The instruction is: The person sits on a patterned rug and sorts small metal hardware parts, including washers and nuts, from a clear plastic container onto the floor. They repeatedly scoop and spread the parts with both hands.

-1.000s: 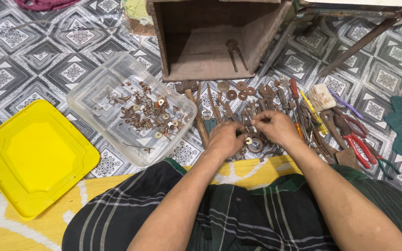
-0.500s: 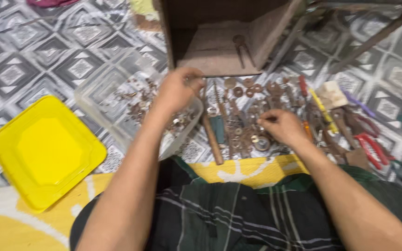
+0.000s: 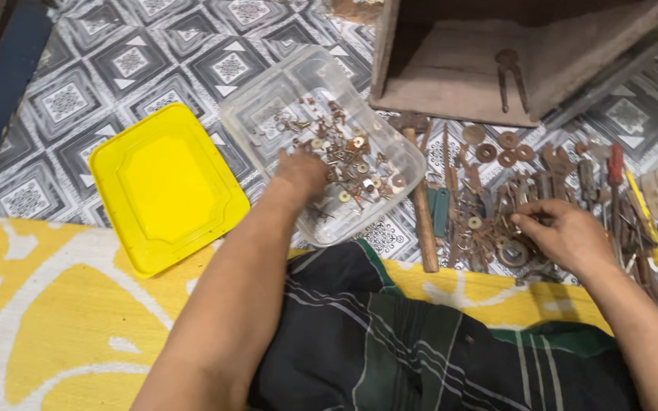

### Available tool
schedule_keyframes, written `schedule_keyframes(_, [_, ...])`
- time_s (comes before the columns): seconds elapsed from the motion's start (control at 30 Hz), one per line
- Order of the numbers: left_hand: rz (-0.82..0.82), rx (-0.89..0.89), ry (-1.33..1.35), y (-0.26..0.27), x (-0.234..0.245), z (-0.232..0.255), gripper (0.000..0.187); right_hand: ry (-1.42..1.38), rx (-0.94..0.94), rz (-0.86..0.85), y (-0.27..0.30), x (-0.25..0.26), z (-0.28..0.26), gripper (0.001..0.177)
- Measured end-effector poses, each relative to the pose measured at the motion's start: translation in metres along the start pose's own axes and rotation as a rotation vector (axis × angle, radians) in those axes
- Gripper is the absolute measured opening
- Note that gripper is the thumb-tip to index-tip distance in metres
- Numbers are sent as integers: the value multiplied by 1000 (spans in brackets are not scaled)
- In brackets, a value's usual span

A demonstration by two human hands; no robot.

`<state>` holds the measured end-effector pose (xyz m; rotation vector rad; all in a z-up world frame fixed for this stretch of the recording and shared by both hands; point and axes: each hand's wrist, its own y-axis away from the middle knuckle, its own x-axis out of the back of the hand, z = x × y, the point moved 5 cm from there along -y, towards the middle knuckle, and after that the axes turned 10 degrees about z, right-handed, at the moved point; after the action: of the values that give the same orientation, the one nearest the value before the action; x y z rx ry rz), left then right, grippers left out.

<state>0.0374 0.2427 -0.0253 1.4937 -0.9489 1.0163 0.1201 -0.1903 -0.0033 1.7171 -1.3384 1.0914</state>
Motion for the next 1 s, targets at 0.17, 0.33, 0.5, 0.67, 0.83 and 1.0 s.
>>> schedule_keyframes(0.17, [-3,-72,-130,8,-20,30,39,-25,-47,-31,0,4,1,39])
schedule_keyframes(0.33, [4,-105,-200,11,-36,28,34,-17,1,7,2,10,-11,38])
schedule_keyframes(0.5, [-5,-126,-205,5,-47,31,31,-23,39,16,3,15,-17,37])
schedule_keyframes(0.67, [-58,-164,-176,2,-50,30,30,-15,61,31,5,16,-21,37])
schedule_keyframes(0.83, [-60,-144,-173,5,-48,28,29,6,68,28,6,16,-22,37])
schedule_keyframes(1.0, [-109,-144,-188,6,-45,26,25,32,59,21,4,13,-18,38])
